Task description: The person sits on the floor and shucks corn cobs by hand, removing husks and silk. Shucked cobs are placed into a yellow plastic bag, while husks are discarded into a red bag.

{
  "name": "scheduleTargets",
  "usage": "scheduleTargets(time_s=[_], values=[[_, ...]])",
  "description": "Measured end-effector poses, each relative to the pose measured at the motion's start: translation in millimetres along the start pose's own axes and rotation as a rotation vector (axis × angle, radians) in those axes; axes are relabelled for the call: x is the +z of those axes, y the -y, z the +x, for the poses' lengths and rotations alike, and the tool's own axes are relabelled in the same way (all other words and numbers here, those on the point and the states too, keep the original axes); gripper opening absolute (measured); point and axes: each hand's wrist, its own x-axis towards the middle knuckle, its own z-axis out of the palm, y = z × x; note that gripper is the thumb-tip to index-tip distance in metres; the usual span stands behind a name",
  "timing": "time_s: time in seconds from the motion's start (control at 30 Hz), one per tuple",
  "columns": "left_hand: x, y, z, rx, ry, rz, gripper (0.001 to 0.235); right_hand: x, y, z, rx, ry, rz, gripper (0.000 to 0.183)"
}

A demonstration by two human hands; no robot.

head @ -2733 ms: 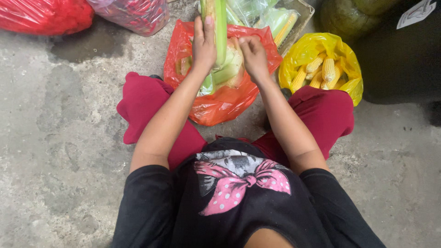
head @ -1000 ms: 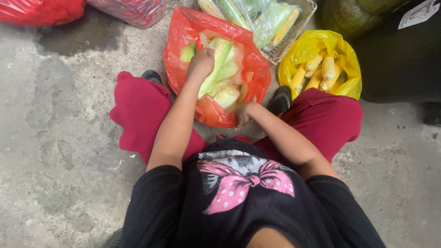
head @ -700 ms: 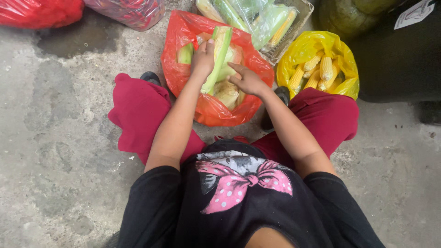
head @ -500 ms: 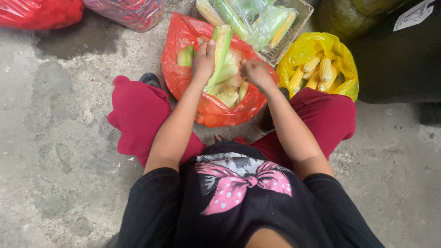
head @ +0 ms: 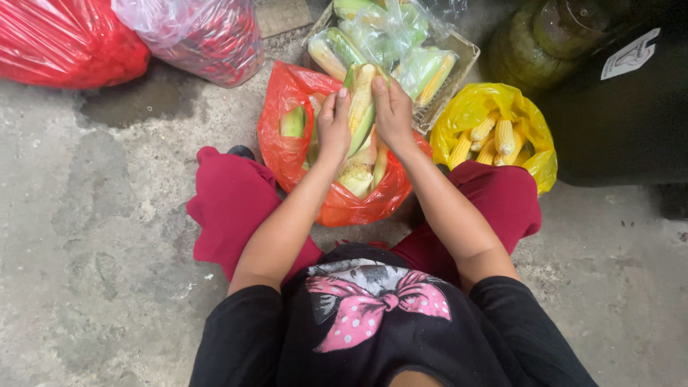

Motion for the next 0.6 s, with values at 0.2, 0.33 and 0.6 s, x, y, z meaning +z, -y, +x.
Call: scheduleTargets(time_s=[0.2,0.33,0.6], values=[[1.4,11.7,10.6,-0.009,-0.038,-0.180,0.031,9.2,-23.5,9.4,0.280,0.009,0.390,0.038],[1.1,10.5,20.3,-0.193,0.003,-0.362,0.030,7.4,-36.8,12.2,0.396,0.058,0.585,0.035],[4.8,-8.5,25.0,-0.731,0.351,-0.613,0.051,-11.1,-26.0,15.4,0.463,0.433,1.070,0.095]])
